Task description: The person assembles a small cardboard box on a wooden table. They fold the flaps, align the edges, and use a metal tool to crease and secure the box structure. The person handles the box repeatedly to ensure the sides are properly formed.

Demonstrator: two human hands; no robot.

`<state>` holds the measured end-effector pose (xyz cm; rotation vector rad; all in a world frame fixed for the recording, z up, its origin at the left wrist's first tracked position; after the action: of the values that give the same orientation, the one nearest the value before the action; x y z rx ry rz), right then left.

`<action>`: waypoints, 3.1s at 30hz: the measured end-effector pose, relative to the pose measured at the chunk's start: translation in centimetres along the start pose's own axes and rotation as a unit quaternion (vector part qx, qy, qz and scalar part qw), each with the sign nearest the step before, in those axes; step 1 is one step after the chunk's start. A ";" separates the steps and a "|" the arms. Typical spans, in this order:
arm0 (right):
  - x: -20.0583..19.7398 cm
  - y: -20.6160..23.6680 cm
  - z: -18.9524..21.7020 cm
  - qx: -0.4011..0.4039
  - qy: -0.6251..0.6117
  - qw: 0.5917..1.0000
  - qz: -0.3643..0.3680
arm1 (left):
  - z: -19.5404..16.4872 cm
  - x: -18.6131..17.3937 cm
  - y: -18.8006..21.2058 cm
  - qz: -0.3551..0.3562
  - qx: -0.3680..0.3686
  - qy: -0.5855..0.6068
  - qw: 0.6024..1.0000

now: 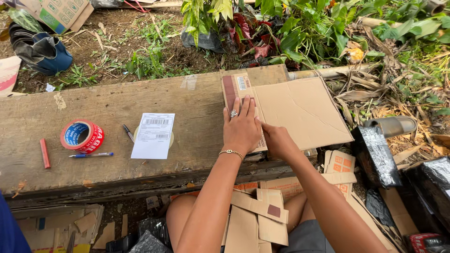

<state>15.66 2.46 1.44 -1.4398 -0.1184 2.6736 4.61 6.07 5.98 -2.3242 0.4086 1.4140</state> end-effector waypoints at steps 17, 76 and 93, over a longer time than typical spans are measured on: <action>-1.3 11.5 2.0 0.057 0.044 0.997 0.008 | 0.0 0.4 -0.1 0.001 -0.005 -0.013 1.000; 3.7 -4.5 0.5 0.117 -0.562 0.816 0.065 | -0.3 -0.9 0.2 0.002 0.017 0.063 0.998; 3.7 -3.3 0.4 0.162 -0.570 0.804 0.046 | 5.6 3.5 1.0 -0.013 -0.007 0.759 0.650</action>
<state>13.46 6.20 -0.97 0.3866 0.3148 2.9905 1.33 7.62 0.36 -2.8771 0.7073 -0.9422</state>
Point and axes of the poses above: each hand's wrist, its own y-axis away from the middle knuckle, its own x-axis out of the palm, z = x × y, the point moved 9 cm from there along -y, towards the middle knuckle, and after that the axes turned 7 degrees about y, right-handed, at the moved point
